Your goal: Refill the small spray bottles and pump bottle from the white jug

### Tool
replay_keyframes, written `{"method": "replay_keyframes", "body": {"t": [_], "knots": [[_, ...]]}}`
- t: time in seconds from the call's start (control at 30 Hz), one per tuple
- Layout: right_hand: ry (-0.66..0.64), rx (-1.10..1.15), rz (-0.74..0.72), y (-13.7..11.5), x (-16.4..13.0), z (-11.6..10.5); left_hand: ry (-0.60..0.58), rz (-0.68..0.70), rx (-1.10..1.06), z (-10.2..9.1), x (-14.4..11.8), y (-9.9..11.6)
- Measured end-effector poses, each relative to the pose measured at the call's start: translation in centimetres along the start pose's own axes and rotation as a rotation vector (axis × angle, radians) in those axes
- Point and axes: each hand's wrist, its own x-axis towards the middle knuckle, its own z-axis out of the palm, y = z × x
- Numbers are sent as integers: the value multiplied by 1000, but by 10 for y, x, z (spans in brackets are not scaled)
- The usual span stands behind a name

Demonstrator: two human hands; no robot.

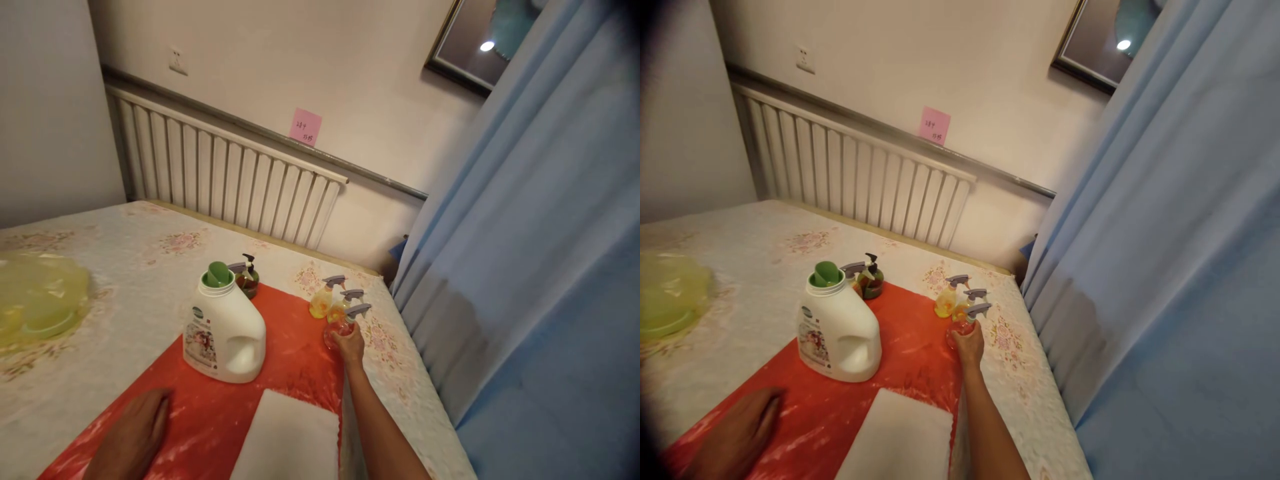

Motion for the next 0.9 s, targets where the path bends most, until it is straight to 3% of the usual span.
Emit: {"method": "replay_keyframes", "body": {"t": [0.27, 0.37, 0.47, 0.67, 0.9], "knots": [[-159, -12, 51, 17, -3, 6, 48, 5, 53, -20, -2, 25], [-180, -1, 76, 21, -7, 1, 61, 27, 110, -21, -3, 27], [-156, 5, 108, 24, -20, -11, 1, 85, 142, -24, -3, 30], [-150, 48, 77, 24, -80, -39, -63, 140, 116, -33, 0, 42], [-337, 97, -94, 3, -177, -56, -115, 208, 39, -38, -2, 47]]}}
